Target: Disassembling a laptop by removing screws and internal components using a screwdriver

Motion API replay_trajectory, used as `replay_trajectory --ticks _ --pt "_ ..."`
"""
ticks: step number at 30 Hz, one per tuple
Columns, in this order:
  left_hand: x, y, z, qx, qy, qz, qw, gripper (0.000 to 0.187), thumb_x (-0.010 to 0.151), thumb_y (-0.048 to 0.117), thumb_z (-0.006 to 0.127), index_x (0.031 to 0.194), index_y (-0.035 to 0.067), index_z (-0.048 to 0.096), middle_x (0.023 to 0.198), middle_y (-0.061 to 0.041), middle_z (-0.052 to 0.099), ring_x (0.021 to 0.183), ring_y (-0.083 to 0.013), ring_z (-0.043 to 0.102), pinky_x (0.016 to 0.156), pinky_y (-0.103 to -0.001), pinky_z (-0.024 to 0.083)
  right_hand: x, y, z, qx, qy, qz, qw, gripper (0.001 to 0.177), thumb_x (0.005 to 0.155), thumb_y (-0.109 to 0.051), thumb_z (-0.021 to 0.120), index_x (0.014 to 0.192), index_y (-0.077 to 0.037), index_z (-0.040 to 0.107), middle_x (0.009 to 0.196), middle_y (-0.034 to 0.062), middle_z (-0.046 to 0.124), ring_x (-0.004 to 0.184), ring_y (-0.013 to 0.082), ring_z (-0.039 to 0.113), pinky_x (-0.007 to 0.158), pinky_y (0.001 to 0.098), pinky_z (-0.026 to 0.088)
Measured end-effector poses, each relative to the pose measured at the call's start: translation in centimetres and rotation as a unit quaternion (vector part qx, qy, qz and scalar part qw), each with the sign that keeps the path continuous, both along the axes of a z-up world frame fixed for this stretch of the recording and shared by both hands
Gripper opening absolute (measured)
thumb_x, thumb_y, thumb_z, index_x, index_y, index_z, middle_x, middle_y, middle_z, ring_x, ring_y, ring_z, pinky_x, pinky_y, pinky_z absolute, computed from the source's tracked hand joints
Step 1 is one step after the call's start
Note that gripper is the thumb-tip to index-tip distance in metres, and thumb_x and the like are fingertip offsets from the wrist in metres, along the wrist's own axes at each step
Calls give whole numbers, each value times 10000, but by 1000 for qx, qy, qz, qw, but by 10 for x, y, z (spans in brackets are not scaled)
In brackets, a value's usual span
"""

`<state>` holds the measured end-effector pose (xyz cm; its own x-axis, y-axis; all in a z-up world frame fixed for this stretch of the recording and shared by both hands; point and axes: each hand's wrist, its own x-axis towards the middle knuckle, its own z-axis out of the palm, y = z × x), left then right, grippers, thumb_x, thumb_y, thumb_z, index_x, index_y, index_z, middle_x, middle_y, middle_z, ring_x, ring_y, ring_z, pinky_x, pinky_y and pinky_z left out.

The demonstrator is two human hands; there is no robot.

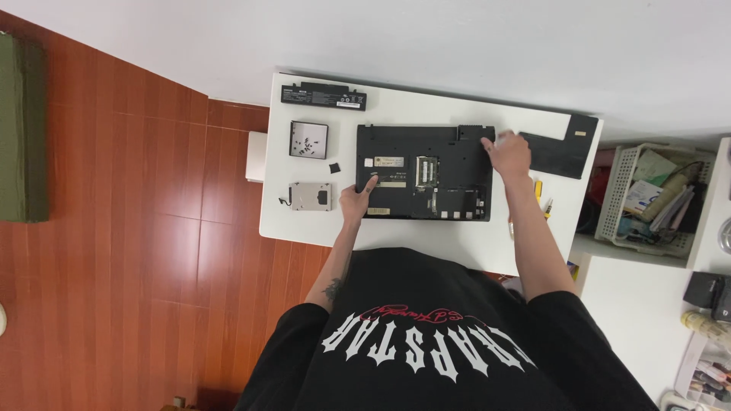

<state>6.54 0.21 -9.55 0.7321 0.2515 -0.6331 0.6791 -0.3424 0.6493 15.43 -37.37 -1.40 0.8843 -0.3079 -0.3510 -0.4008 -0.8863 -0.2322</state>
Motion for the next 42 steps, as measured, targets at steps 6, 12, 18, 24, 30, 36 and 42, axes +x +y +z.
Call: replay_trajectory --ticks 6,12,18,24,30,36,42 --pt "16 -8 115 152 48 -172 972 724 885 676 448 800 -23 614 596 -151 576 588 -211 634 465 -326 476 5 38 59 170 91 -82 978 876 795 -440 737 1405 2 292 1283 284 476 1203 417 468 944 538 461" --pt "18 -14 79 312 76 -329 888 768 864 745 267 605 85 561 456 -80 497 430 -180 573 329 -275 439 10 42 49 100 127 -110 981 843 743 -444 785 1295 51 382 1249 341 479 1134 462 509 847 550 516" --pt "36 -38 135 288 95 -360 882 633 914 566 400 1213 28 543 938 -167 661 873 -286 679 649 -382 541 6 53 61 100 143 -134 975 791 790 -401 751 1317 51 370 1255 334 472 1144 460 505 852 589 497" --pt "63 -109 112 248 -234 -536 772 727 920 445 578 1466 73 275 1538 -99 191 1409 -292 221 1158 -509 182 6 47 50 92 133 -111 981 871 738 -486 772 1285 72 386 1222 346 489 1123 486 509 830 586 508" --pt "65 -128 110 245 -166 -608 736 611 1024 409 313 1516 120 96 1576 -57 52 1446 -237 81 1172 -522 38 12 50 47 74 151 -118 979 873 741 -480 768 1277 94 387 1185 342 510 1096 478 530 804 580 517" --pt "61 -129 114 224 -137 -607 750 674 988 443 325 1511 105 67 1576 -71 -9 1451 -246 24 1166 -542 13 -3 39 29 84 99 -118 985 859 660 -563 781 1219 10 469 1207 276 551 1154 431 518 899 542 467" --pt "108 -84 95 115 -212 -418 876 428 998 377 428 1375 176 447 1396 -38 476 1342 -172 394 1158 -401 211 8 15 7 183 98 -149 967 829 756 -404 800 1326 4 356 1287 325 454 1099 523 506 655 528 547"
